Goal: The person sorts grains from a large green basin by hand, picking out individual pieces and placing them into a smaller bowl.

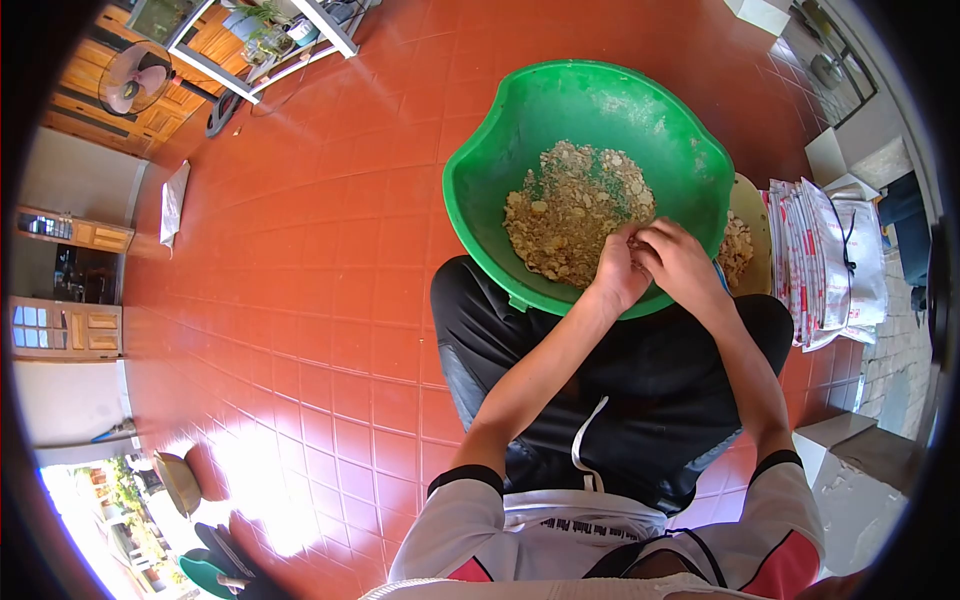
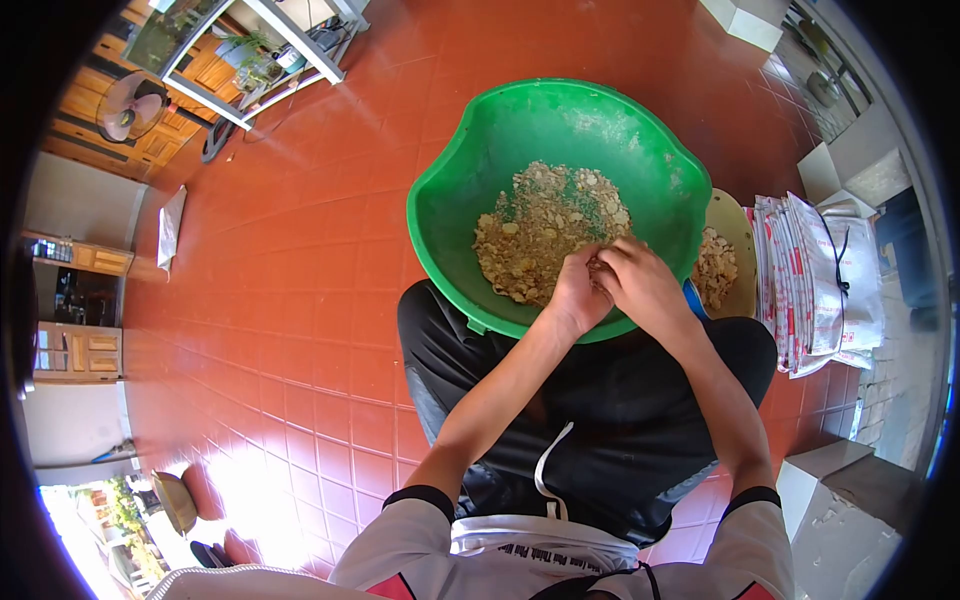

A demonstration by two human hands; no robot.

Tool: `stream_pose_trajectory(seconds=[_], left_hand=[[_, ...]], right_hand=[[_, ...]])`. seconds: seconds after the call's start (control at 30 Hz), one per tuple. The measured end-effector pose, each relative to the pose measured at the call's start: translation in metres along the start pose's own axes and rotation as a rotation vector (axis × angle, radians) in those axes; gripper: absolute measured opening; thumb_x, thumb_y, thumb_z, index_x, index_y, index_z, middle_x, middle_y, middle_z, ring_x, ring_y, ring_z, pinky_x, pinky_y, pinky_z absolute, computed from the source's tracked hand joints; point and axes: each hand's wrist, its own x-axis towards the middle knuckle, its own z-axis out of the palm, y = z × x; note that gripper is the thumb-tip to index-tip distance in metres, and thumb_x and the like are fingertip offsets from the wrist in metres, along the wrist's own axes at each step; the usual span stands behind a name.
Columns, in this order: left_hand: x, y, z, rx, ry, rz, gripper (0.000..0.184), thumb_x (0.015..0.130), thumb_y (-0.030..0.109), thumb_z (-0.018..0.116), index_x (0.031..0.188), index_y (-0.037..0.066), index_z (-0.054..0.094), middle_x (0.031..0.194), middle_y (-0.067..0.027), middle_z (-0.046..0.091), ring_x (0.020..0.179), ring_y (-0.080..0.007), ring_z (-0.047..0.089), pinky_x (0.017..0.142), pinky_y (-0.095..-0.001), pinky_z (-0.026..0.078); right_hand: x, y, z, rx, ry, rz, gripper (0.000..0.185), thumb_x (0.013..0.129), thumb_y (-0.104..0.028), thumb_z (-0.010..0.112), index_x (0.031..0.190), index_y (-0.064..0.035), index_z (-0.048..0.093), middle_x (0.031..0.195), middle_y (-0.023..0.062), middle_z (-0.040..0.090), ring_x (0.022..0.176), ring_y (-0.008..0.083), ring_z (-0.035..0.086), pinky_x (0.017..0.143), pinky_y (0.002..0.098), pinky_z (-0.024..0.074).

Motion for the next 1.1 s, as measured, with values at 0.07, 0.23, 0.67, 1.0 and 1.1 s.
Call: stream_pose_trajectory(seconds=[0.07,0.23,0.67,1.0,1.1], left_hand=[[-0.017,0.004,0.033,-0.009,-0.013,-0.033,0.041,0.105,0.024,0.032,0.121,-0.003,0.058,0.119,-0.0167,0.065,0.114,-0.0258,0.061,0.103,-0.0386,0.048],[-0.023,0.005,0.041,0.018,-0.055,-0.034,0.043,0.105,0.025,0.031,0.124,-0.003,0.057,0.124,-0.0177,0.063,0.119,-0.0284,0.059,0.106,-0.0417,0.046],[-0.024,0.003,0.038,0.009,0.124,0.011,0.028,0.105,0.024,0.040,0.113,0.005,0.059,0.108,-0.0041,0.064,0.101,-0.0161,0.062,0.087,-0.0329,0.053],[-0.019,0.005,0.033,0.011,-0.002,-0.009,0.049,0.105,0.026,0.028,0.133,-0.003,0.054,0.133,-0.0171,0.059,0.123,-0.0272,0.055,0.107,-0.0407,0.044],[-0.019,0.005,0.035,-0.034,0.026,-0.005,0.052,0.105,0.026,0.026,0.138,-0.004,0.052,0.136,-0.0186,0.057,0.128,-0.0296,0.052,0.113,-0.0420,0.039]], right_hand=[[-0.004,-0.004,0.005,-0.025,-0.020,0.037,0.015,0.089,-0.012,0.064,0.099,-0.0004,0.063,0.098,0.0157,0.063,0.093,0.0357,0.063,0.082,0.0448,0.0507],[-0.001,-0.007,0.007,-0.006,0.065,-0.011,0.011,0.088,-0.009,0.064,0.096,-0.0011,0.061,0.097,0.0158,0.063,0.089,0.0362,0.063,0.079,0.0463,0.0504],[0.002,0.005,-0.005,0.240,0.167,-0.022,0.017,0.086,-0.006,0.069,0.102,-0.0010,0.067,0.094,0.0159,0.067,0.082,0.0356,0.066,0.071,0.0410,0.0535],[-0.003,-0.011,-0.011,0.191,-0.049,0.205,0.034,0.082,-0.017,0.075,0.108,0.0036,0.067,0.103,0.0201,0.067,0.089,0.0376,0.067,0.078,0.0442,0.0549],[-0.004,-0.008,-0.003,0.090,-0.011,0.154,0.025,0.083,-0.012,0.071,0.102,0.0039,0.066,0.100,0.0208,0.066,0.090,0.0388,0.066,0.077,0.0460,0.0540]])
